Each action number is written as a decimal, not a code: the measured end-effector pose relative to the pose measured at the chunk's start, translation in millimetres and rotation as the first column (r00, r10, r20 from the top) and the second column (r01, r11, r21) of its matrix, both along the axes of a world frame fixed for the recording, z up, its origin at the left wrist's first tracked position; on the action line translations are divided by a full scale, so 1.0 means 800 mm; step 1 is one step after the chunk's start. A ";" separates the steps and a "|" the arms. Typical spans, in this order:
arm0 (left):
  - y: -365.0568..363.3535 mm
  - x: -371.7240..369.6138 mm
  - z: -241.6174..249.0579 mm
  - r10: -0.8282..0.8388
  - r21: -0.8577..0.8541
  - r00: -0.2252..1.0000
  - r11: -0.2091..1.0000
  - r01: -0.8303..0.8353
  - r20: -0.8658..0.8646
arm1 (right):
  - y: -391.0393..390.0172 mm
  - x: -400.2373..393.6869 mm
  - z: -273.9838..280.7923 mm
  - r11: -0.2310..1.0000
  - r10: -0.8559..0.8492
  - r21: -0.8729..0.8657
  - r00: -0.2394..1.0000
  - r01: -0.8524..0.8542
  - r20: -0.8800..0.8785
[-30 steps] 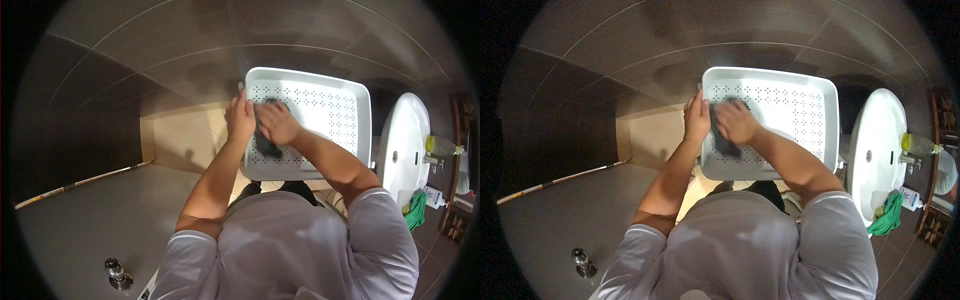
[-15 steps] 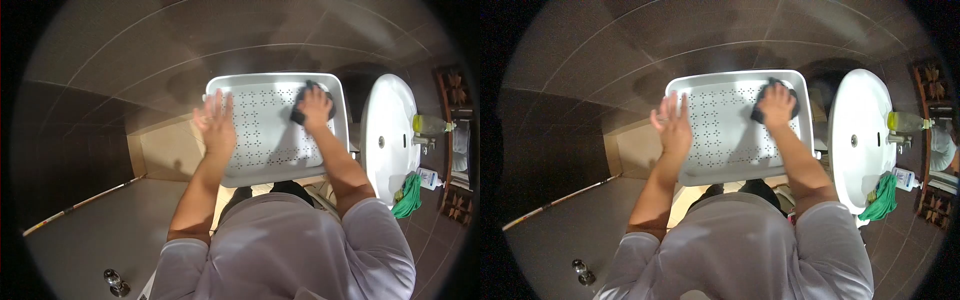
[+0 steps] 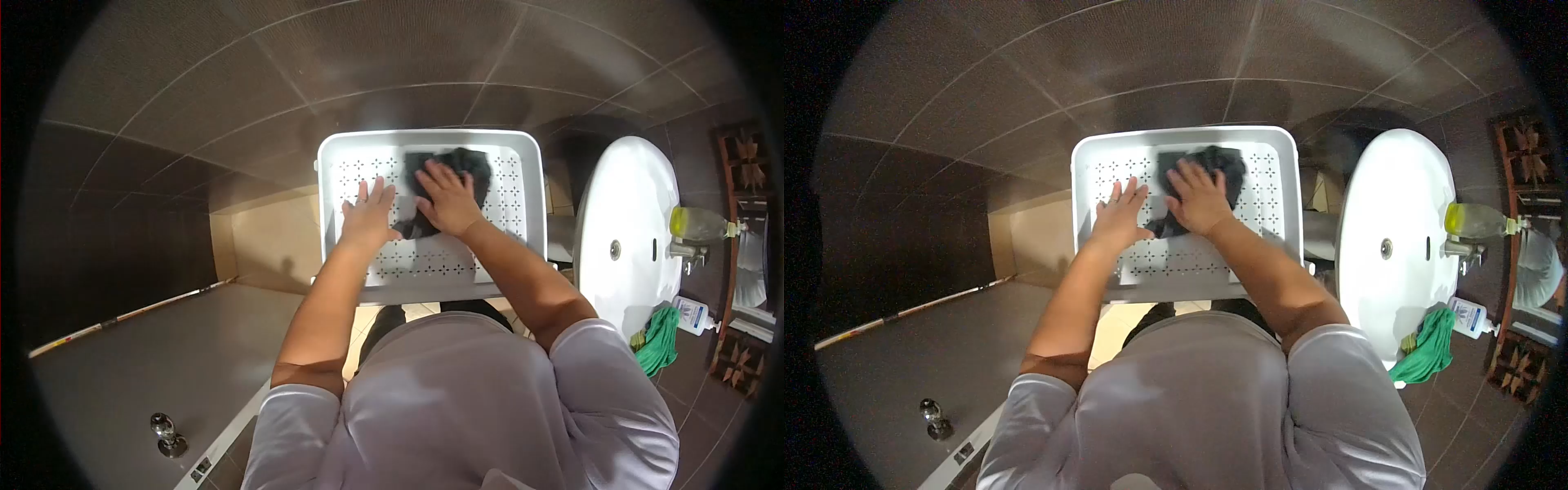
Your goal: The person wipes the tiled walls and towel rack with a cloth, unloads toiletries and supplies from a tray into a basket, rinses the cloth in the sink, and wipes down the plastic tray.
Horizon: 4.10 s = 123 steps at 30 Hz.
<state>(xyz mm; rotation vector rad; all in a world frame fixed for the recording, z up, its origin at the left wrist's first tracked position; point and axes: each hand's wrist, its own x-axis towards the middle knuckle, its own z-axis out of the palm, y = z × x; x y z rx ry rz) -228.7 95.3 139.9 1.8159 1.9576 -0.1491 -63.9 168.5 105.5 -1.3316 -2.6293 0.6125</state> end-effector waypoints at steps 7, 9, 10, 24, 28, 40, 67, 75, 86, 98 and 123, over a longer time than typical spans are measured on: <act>0.044 0.078 -0.020 -0.302 0.557 0.941 0.813 0.171 0.151 | 0.094 0.130 0.078 0.854 -0.351 0.428 0.935 0.297 0.052; 0.061 0.110 -0.042 -0.310 0.547 0.942 0.815 0.193 0.131 | 0.102 0.154 0.050 0.908 -0.387 0.204 0.919 0.366 0.072; 0.076 0.124 -0.054 -0.315 0.539 0.943 0.815 0.212 0.105 | 0.109 0.160 0.028 0.907 -0.405 0.067 0.906 0.415 -0.125; 0.043 0.129 -0.048 -0.893 0.284 0.449 0.429 0.857 -0.006 | 0.107 0.150 0.006 0.841 -0.528 -0.124 0.751 0.526 -0.398; 0.114 0.151 -0.048 -0.564 0.432 0.822 0.723 0.540 -0.083 | 0.109 0.149 0.009 0.844 -0.535 -0.163 0.775 0.511 -0.337; -0.005 0.227 -0.060 -0.481 0.359 0.645 0.876 0.323 0.594 | 0.110 0.149 0.005 0.832 -0.553 -0.183 0.765 0.523 -0.330; -0.071 0.046 0.023 -0.172 -0.378 0.921 0.874 0.306 0.349 | 0.106 0.143 0.029 0.883 -0.465 -0.013 0.872 0.469 -0.152; -0.067 0.011 0.057 -0.683 -0.664 0.704 0.620 0.418 -0.194 | 0.105 0.144 0.027 0.883 -0.462 0.018 0.873 0.470 -0.156; 0.025 -0.055 0.007 -0.474 -0.091 0.620 0.833 0.546 -0.626 | 0.104 0.145 0.031 0.900 -0.427 -0.013 0.876 0.435 -0.224; 0.035 -0.081 0.142 0.178 0.225 0.729 0.880 -0.418 0.661 | 0.105 0.140 0.030 0.880 -0.464 0.017 0.866 0.475 -0.188; 0.041 -0.020 -0.046 -0.147 0.343 0.962 0.913 0.222 -0.231 | 0.107 0.139 0.030 0.878 -0.468 0.028 0.871 0.477 -0.151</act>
